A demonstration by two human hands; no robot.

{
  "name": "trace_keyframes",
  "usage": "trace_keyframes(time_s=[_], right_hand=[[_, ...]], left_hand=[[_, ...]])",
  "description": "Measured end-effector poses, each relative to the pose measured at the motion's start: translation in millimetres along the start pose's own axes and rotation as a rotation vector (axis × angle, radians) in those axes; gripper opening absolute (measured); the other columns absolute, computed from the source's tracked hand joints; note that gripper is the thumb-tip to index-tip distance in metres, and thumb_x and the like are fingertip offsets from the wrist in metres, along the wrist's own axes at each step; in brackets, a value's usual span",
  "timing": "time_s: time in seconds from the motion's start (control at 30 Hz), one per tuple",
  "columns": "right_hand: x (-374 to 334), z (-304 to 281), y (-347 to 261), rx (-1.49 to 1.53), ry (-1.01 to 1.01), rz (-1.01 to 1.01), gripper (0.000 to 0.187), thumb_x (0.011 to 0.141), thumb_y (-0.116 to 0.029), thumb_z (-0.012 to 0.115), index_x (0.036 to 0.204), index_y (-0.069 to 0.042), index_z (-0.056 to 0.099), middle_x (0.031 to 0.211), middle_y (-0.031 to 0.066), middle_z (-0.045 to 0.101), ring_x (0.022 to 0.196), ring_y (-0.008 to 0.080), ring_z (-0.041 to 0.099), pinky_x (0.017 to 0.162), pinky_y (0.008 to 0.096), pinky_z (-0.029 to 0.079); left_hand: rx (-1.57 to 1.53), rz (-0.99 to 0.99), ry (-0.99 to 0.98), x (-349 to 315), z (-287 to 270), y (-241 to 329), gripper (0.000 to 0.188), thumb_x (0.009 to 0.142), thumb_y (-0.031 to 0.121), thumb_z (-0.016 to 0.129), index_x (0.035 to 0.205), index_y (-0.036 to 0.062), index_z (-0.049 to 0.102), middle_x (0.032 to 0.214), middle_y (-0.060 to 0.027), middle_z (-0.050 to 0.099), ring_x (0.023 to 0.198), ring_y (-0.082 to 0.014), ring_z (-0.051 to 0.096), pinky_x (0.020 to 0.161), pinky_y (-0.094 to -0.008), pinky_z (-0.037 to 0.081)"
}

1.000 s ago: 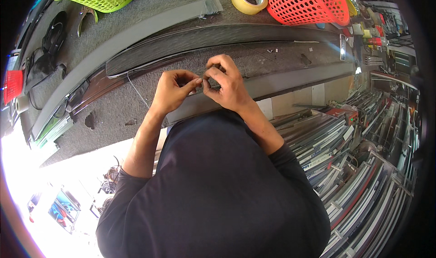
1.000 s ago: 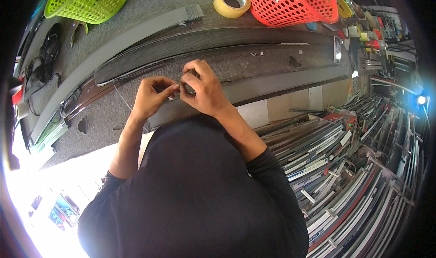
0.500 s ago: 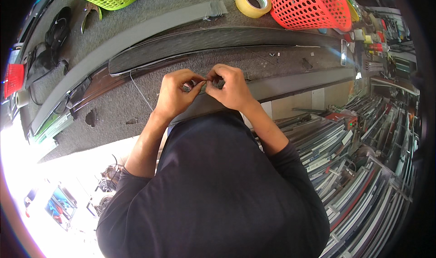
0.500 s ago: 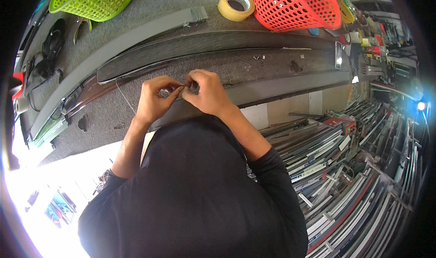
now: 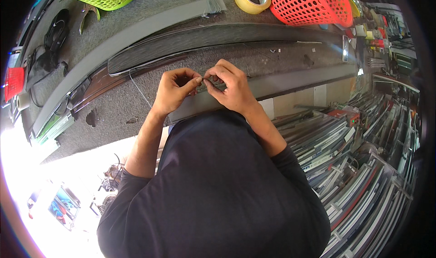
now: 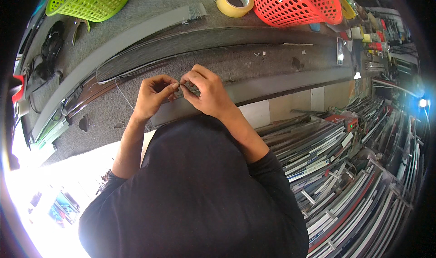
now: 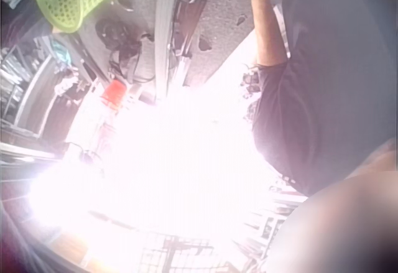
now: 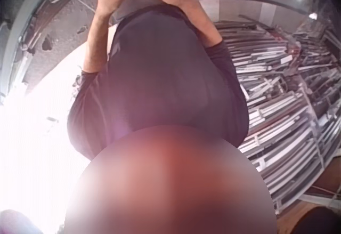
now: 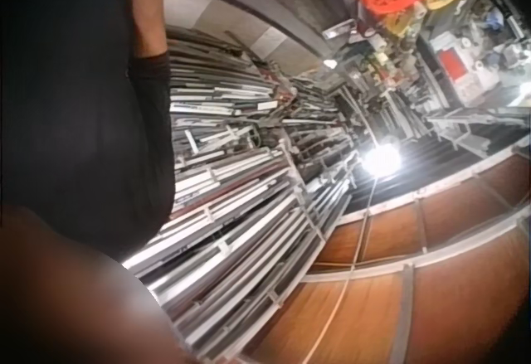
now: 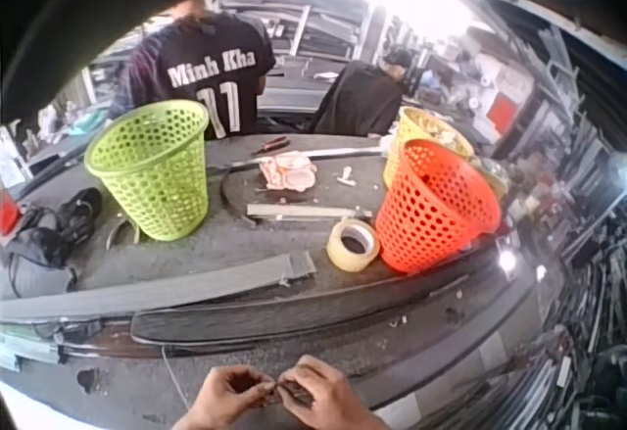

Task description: The person assembles small metal components onto a long metal profile at a workbench. They repeatedly pick up small parts, align them with the profile, and press them into place by hand. The person also moves a smartphone aside and repositions the profile during the process.

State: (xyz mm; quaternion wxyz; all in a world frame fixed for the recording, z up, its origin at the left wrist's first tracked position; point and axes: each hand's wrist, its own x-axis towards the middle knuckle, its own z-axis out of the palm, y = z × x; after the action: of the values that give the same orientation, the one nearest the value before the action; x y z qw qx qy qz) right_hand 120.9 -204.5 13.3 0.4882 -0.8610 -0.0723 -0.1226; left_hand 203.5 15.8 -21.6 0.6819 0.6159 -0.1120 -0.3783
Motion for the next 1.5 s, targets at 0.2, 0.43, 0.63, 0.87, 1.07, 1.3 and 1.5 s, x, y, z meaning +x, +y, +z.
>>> trace_keyframes(time_s=[0.2, 0.43, 0.63, 0.87, 1.07, 1.3, 1.5], right_hand=[[-2.3, 1.1, -0.3, -0.096, 0.030, -0.037, 0.022, 0.088, 0.002, 0.090, 0.102, -0.003, 0.075, 0.094, 0.0103, 0.070, 0.082, 0.0304, 0.075, 0.073, 0.0438, 0.061], [-2.4, 5.3, 1.5, -0.220, 0.005, -0.051, 0.022, 0.082, -0.002, 0.090, 0.095, -0.004, 0.072, 0.089, 0.0107, 0.067, 0.078, 0.0344, 0.071, 0.071, 0.0469, 0.059], [3.4, -1.5, 4.7, -0.177, -0.088, 0.025, 0.021, 0.078, -0.002, 0.088, 0.090, -0.002, 0.071, 0.084, 0.0102, 0.067, 0.072, 0.0278, 0.070, 0.066, 0.0417, 0.057], [12.6, -28.4, 18.4, -0.070, -0.254, 0.143, 0.021, 0.082, -0.010, 0.084, 0.090, 0.002, 0.068, 0.081, 0.0126, 0.066, 0.070, 0.0255, 0.065, 0.066, 0.0416, 0.054], [4.9, -28.9, 7.5, 0.069, -0.332, 0.339, 0.021, 0.085, -0.014, 0.081, 0.089, 0.004, 0.070, 0.075, 0.0149, 0.065, 0.070, 0.0218, 0.063, 0.069, 0.0398, 0.052], [5.7, -30.2, 12.7, 0.158, -0.262, 0.499, 0.018, 0.099, -0.017, 0.074, 0.099, 0.001, 0.074, 0.080, 0.0070, 0.065, 0.076, 0.0135, 0.059, 0.071, 0.0350, 0.049], [4.3, -28.4, 13.4, 0.207, -0.142, 0.452, 0.023, 0.114, -0.026, 0.077, 0.118, -0.003, 0.077, 0.095, -0.0001, 0.069, 0.083, 0.0089, 0.058, 0.075, 0.0305, 0.050]], left_hand=[[-0.049, 0.028, 0.015, 0.5, 1.7, -2.9, 0.019, 0.110, 0.017, 0.086, 0.114, -0.0018, 0.084, 0.092, -0.0033, 0.081, 0.080, -0.0082, 0.071, 0.073, -0.0270, 0.057], [0.090, -0.010, 0.008, 1.8, 0.2, -3.0, 0.021, 0.108, 0.020, 0.089, 0.110, -0.0012, 0.086, 0.092, -0.0036, 0.083, 0.081, -0.0078, 0.071, 0.074, -0.0268, 0.058], [0.257, -0.003, -0.032, -0.2, 1.7, 6.2, 0.022, 0.106, 0.020, 0.090, 0.111, -0.0008, 0.088, 0.093, -0.0031, 0.084, 0.081, -0.0069, 0.072, 0.075, -0.0269, 0.058], [0.214, -0.062, -0.031, 3.5, 3.7, 9.3, 0.018, 0.104, 0.017, 0.090, 0.109, 0.0000, 0.089, 0.094, -0.0044, 0.085, 0.079, -0.0080, 0.072, 0.074, -0.0286, 0.059], [0.454, 0.268, 0.186, 0.2, 23.1, 6.6, 0.013, 0.103, 0.013, 0.089, 0.109, 0.0016, 0.088, 0.094, -0.0094, 0.087, 0.077, -0.0123, 0.076, 0.072, -0.0291, 0.059], [0.450, 0.143, 0.271, 1.4, 28.9, 4.4, 0.014, 0.102, 0.014, 0.089, 0.109, 0.0019, 0.089, 0.091, -0.0102, 0.087, 0.081, -0.0150, 0.081, 0.076, -0.0313, 0.062], [0.407, 0.140, 0.243, 2.3, 12.6, 5.5, 0.019, 0.107, 0.016, 0.088, 0.112, -0.0020, 0.088, 0.092, -0.0043, 0.085, 0.083, -0.0082, 0.074, 0.075, -0.0279, 0.059]])
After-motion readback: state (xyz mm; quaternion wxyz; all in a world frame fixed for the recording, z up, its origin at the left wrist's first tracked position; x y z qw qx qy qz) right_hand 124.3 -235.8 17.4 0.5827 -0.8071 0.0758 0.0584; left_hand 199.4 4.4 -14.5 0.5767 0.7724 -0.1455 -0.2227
